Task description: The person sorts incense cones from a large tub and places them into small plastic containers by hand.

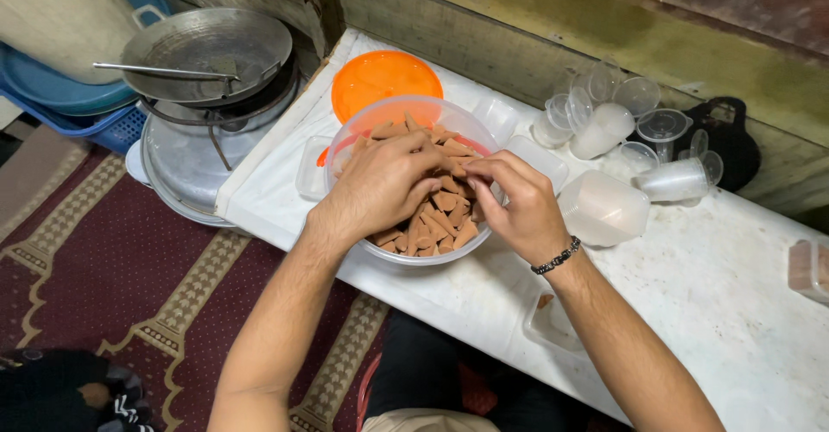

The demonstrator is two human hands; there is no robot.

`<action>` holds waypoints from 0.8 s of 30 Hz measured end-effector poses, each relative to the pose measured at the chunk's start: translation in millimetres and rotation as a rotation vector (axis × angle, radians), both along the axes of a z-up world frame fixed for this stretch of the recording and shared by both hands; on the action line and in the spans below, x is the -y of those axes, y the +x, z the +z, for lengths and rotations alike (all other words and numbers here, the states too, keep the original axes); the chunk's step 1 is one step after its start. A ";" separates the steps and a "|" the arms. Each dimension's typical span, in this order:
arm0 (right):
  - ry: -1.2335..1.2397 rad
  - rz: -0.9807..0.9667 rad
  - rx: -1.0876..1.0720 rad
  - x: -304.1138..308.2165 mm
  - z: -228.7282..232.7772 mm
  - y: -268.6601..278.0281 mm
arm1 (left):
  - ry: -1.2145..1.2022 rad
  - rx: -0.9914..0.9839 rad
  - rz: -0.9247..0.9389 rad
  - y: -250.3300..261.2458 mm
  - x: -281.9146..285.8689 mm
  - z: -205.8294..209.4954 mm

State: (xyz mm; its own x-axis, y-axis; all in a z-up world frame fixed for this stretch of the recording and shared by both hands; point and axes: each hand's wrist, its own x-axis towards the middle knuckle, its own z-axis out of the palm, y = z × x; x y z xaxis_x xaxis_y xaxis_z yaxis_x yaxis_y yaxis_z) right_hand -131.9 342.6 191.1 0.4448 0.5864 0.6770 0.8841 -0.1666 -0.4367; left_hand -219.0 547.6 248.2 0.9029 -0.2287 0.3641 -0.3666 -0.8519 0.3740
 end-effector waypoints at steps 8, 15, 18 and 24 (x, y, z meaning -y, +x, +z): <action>0.000 0.007 -0.002 2.0 -3.6 1.0 | 0.074 -0.010 -0.007 7.0 -2.0 -15.1; 0.087 -0.003 0.037 7.1 -1.5 -10.3 | 0.112 0.049 0.019 -6.6 4.5 -10.1; 0.146 0.006 0.028 19.7 4.8 -23.8 | 0.118 0.122 0.012 -12.6 16.4 -16.2; 0.188 -0.080 -0.090 72.7 2.9 -44.1 | 0.059 0.274 -0.074 -25.2 70.7 -7.8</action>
State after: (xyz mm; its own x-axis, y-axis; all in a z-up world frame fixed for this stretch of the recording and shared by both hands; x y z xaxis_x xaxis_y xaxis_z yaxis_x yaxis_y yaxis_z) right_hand -176.0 269.8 194.0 0.5486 0.4143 0.7262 0.8272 -0.1432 -0.5433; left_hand -244.2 477.0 240.4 0.7530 -0.3181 0.5760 -0.5087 -0.8367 0.2030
